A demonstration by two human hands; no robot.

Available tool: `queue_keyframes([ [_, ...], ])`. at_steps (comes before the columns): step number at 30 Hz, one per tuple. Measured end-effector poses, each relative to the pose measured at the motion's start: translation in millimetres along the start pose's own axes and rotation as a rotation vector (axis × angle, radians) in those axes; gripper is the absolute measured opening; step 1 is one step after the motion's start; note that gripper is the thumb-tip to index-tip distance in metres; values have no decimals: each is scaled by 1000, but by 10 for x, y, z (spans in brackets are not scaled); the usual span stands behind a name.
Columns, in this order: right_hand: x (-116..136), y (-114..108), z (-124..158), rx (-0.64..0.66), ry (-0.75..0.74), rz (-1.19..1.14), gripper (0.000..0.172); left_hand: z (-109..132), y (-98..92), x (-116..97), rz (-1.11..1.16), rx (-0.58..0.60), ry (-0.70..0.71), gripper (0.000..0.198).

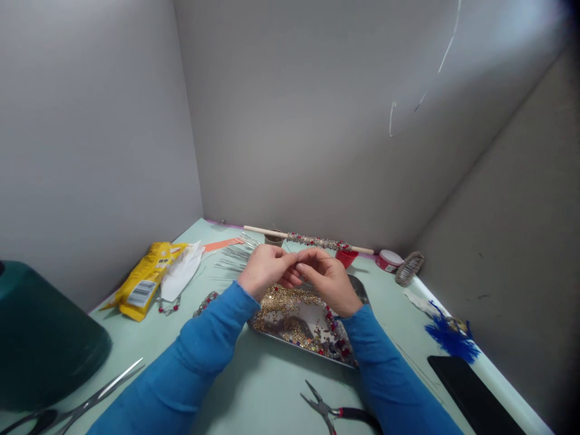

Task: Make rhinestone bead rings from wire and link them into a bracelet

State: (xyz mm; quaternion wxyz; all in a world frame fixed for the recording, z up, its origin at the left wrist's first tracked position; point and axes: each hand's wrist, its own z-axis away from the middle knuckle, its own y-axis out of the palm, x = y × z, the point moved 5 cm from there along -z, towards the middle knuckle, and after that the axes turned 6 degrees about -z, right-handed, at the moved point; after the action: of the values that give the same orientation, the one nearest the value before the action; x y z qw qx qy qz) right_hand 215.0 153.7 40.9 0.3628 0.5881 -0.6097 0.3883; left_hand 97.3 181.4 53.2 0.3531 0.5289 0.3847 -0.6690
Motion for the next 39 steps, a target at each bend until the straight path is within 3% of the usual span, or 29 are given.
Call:
queue_keyframes([
  [6,67,7,-1,-23,-52,-30,4,26,10,-35,29,17,-13,22],
  [12,13,-41,3,-61,23,-64,7,33,15,-51,60,44,-2,24],
  [20,-63,-115,-1,-128,45,-116,13,3,25,-16,151,118,5,14],
  [27,-15,-82,0,-132,30,-101,8,-41,22,35,211,183,26,15],
  [30,-10,-62,0,-122,43,-95,8,-29,13,33,197,146,29,11],
  [36,-23,-36,-6,-120,63,-89,12,18,-34,-52,126,-77,103,7],
  [39,-25,-31,-5,-131,62,-79,12,14,-26,-59,75,-96,129,6],
])
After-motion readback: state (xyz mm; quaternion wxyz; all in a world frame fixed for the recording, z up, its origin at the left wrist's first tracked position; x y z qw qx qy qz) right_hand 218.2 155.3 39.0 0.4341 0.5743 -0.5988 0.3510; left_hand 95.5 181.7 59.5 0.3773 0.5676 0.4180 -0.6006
